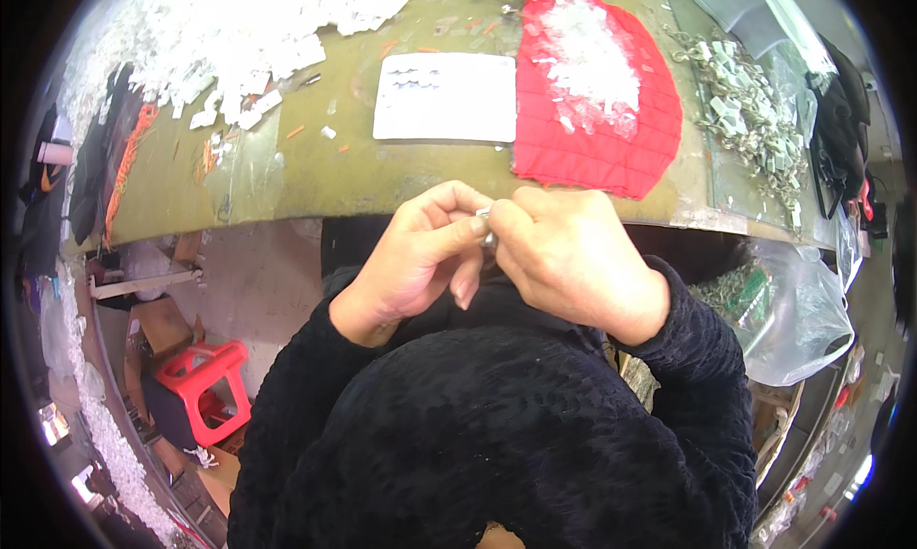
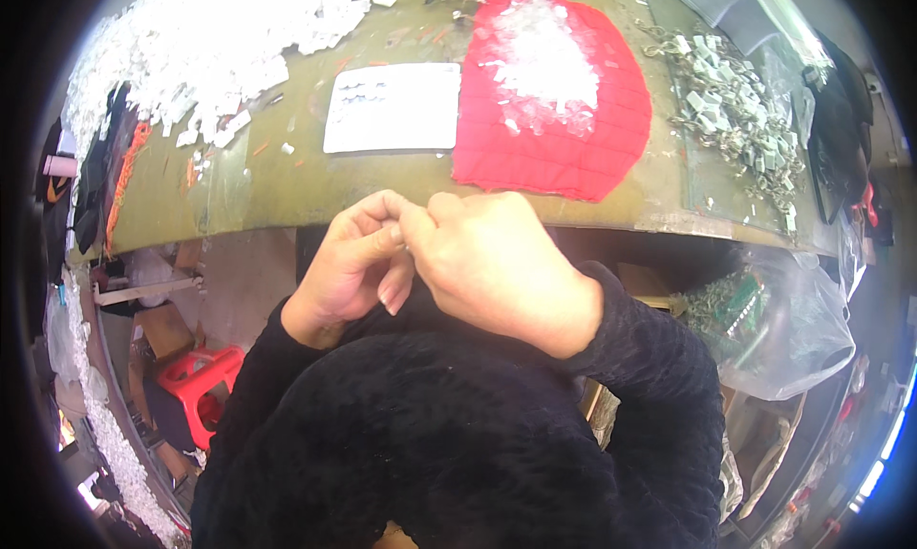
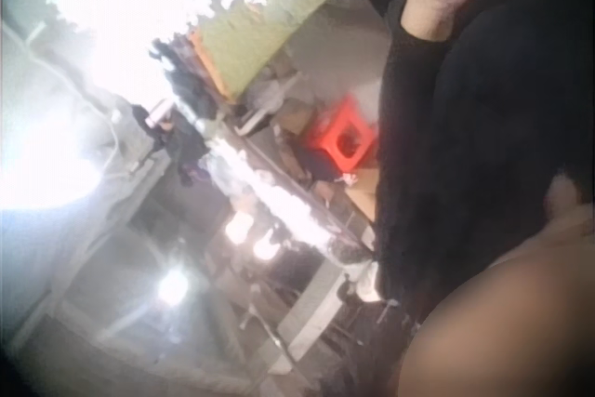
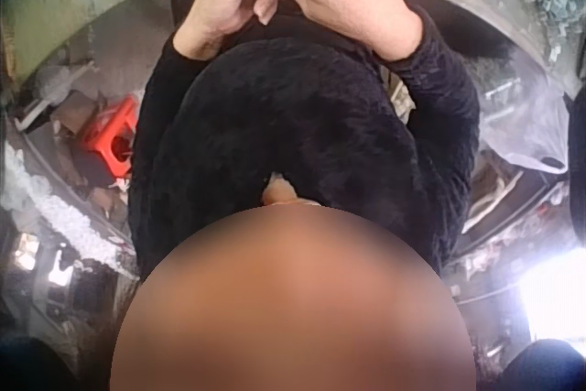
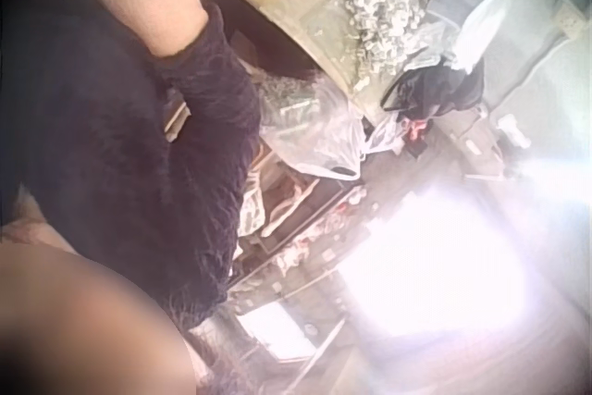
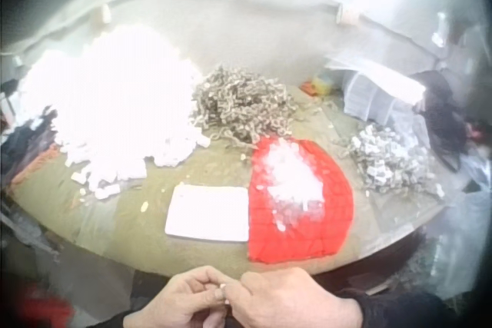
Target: The person repeatedly picks up small white plastic housings and metal components from a table, inserts the metal parts into the housings, and places the assembled units into a white tray. The person handles the items one at a time.
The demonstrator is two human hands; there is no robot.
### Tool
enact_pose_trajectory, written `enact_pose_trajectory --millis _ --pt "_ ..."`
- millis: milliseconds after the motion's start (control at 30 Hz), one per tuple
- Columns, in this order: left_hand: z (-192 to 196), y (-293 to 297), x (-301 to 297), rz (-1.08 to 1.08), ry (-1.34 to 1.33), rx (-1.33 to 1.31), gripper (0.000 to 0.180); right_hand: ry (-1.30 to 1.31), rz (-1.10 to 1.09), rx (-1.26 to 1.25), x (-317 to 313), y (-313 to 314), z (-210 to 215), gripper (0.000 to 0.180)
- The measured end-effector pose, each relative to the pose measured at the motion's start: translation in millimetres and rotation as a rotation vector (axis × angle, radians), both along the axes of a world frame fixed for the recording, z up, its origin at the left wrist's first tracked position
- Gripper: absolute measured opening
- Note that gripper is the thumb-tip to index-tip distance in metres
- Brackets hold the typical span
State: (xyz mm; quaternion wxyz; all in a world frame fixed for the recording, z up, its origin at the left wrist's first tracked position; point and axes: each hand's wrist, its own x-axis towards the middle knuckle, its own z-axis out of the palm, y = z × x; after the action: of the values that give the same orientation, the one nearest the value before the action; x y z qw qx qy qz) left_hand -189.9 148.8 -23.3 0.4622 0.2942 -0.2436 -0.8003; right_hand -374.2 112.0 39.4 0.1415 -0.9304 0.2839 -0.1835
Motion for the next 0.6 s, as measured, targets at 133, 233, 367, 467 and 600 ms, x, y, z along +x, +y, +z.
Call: enact_pose_trajectory --millis 133,233,367,467,600 --pt "6.5 -5.0 0.8 0.020 -0.034 -0.004 0.017 0.034 -0.072 0.024 -4.0 0.4 3.9 0.016" --pt "12.7 -13.7 -4.5 0.094 -0.063 -0.030 0.023 -0.205 -0.113 0.076 -7.9 0.6 1.3 0.027" --pt "35.9 -21.4 -18.8 0.025 -0.262 -0.098 0.028 -0.196 -0.116 -0.057 -15.4 -3.6 -6.1 0.031" --pt "74.3 -10.2 -14.9 0.119 -0.598 -0.353 0.020 -0.298 -0.322 -0.215 -52.7 -26.8 5.1 0.030" --pt "139.7 34.1 14.4 0.268 -0.561 -1.241 0.011 -0.161 -0.804 -0.641 -138.8 -83.3 49.6 0.049"
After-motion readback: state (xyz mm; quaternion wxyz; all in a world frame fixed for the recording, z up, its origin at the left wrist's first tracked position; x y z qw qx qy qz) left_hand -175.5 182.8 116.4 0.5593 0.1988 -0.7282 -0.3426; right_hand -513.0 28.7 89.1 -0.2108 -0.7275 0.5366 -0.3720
